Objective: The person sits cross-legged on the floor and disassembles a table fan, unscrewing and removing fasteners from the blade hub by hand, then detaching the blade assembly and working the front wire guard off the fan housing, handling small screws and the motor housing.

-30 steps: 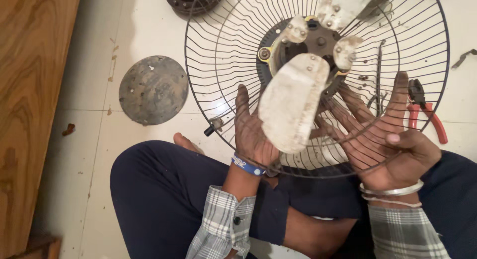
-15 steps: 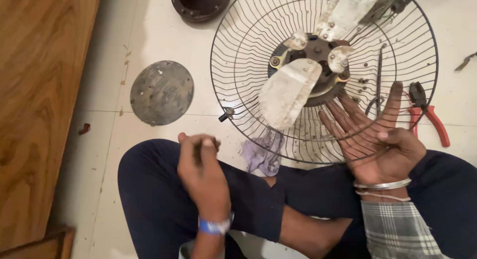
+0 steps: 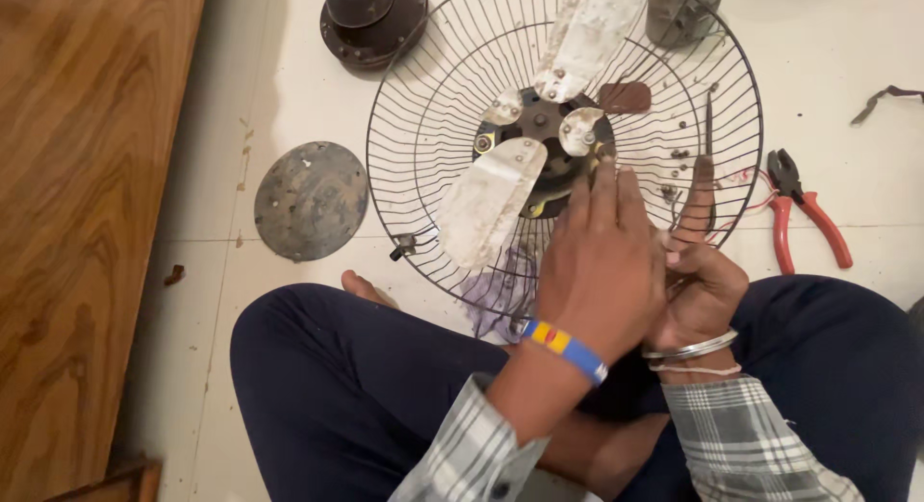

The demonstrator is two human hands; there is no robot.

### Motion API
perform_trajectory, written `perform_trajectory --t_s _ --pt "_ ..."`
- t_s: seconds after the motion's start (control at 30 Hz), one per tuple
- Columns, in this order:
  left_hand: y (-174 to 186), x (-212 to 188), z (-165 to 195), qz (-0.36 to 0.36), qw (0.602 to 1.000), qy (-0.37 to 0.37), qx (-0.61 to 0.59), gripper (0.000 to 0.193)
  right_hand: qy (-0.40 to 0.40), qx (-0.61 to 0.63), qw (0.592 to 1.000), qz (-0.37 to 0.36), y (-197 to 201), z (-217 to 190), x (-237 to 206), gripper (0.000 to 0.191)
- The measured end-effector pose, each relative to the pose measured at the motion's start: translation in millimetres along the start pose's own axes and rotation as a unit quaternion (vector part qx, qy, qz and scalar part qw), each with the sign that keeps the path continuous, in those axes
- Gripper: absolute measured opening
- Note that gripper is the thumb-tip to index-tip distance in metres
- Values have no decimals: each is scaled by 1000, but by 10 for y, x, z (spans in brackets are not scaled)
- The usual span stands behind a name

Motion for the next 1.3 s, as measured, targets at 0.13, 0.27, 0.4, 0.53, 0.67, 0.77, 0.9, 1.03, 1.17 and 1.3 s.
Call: perform_trajectory --t_s 0.13,0.27,0.4,0.53,0.67,0.77,0.9,1.03,1.17,1.3 --pt "-156 52 -66 14 1000 -1 16 67 -9 18 1000 -23 -49 24 -58 98" --pt "-248 60 -181 -18 1000 20 -2 70 9 -14 1000 -24 -98 85 -72 99" --pt "-247 142 -196 -49 997 54 0 69 19 -36 999 22 -135 120 -54 102" --pt "-159 199 -137 -87 991 101 -16 92 37 -118 992 -21 -317 136 -67 87" --pt "-206 260 -18 -169 974 154 -3 122 31 -80 995 -56 -419 200 -67 69" --pt "-237 291 92 -149 971 177 56 126 18 -129 989 -71 -372 246 -4 70" --pt "-275 298 79 -84 970 220 51 112 -7 -65 998 -25 -145 304 43 72" --pt "-278 251 3 -28 977 212 7 100 -15 -88 996 -12 16 381 -54 73" --pt "-305 224 -13 -7 977 212 -7 96 -9 -101 995 -7 48 391 -98 74" --pt "-352 222 -56 -30 973 228 -24 96 4 -128 992 -16 -41 381 -105 75"
Point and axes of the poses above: each hand's wrist, its own x-axis towards the middle knuckle, its own y-axis out of the back of the hand, z = x × y, the point moved 7 cm from there along x, towards the middle knuckle, and after that the axes turned 4 degrees about y, right-handed, at the moved point
